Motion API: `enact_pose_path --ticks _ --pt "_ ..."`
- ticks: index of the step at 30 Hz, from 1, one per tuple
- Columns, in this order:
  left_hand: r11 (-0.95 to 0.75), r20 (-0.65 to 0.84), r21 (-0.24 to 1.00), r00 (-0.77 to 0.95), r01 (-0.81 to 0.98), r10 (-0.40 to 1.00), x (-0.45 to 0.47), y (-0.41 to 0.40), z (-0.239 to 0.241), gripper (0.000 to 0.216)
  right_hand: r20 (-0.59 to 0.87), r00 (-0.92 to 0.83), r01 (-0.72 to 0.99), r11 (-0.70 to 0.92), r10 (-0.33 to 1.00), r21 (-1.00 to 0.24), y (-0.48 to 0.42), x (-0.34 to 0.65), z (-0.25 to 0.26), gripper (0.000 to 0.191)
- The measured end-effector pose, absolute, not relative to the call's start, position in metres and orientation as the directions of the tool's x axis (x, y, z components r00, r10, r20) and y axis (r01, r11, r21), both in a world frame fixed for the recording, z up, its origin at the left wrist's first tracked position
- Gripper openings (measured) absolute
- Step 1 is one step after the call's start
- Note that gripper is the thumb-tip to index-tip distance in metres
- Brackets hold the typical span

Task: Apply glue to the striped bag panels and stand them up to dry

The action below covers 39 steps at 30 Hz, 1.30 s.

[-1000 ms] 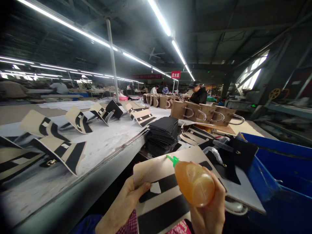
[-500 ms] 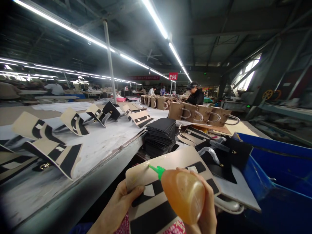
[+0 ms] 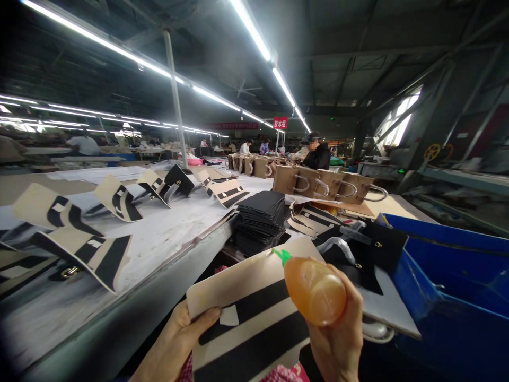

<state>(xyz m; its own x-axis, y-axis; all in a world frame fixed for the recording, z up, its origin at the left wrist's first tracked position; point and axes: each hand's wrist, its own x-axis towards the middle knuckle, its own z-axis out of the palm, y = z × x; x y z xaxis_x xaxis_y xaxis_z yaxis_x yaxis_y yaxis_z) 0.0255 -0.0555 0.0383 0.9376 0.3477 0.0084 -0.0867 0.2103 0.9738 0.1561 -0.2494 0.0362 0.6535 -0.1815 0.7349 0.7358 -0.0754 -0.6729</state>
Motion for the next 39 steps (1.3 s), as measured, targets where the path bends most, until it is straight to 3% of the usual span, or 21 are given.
enact_pose_path --ticks 4,10,15,21,26,29,33,39 --pt "0.202 -0.007 0.977 0.94 -0.066 0.342 0.024 -0.054 0.036 0.039 0.713 0.696 0.709 -0.077 -0.079 -0.701 -0.256 0.16 0.036 0.058" --pt "0.163 -0.009 0.985 0.935 -0.052 0.355 0.02 -0.053 0.037 0.039 0.698 0.692 0.706 -0.029 -0.185 -0.708 -0.249 0.157 0.039 0.068" --pt "0.246 -0.046 0.968 0.929 -0.049 0.367 0.02 -0.055 0.039 0.04 0.619 0.78 0.625 0.086 -0.09 -0.776 -0.244 0.135 0.044 0.058" --pt "0.205 -0.018 0.976 0.9 -0.079 0.436 0.016 -0.051 0.04 0.041 0.732 0.668 0.733 -0.052 -0.135 -0.679 -0.243 0.143 0.043 0.06" --pt "0.294 -0.034 0.951 0.913 -0.096 0.407 0.016 -0.052 0.041 0.039 0.676 0.735 0.677 0.134 -0.06 -0.724 -0.232 0.126 0.041 0.046" --pt "0.196 0.002 0.976 0.908 -0.093 0.419 0.012 -0.048 0.041 0.041 0.673 0.735 0.678 0.049 -0.09 -0.734 -0.236 0.138 0.043 0.051" --pt "0.058 0.059 0.994 0.883 -0.097 0.466 0.006 -0.043 0.042 0.042 0.762 0.608 0.749 -0.157 -0.225 -0.644 -0.246 0.178 0.04 0.069" --pt "0.067 0.024 0.995 0.862 -0.068 0.507 0.003 -0.04 0.031 0.045 0.754 0.64 0.759 -0.036 -0.146 -0.651 -0.246 0.186 0.034 0.063"
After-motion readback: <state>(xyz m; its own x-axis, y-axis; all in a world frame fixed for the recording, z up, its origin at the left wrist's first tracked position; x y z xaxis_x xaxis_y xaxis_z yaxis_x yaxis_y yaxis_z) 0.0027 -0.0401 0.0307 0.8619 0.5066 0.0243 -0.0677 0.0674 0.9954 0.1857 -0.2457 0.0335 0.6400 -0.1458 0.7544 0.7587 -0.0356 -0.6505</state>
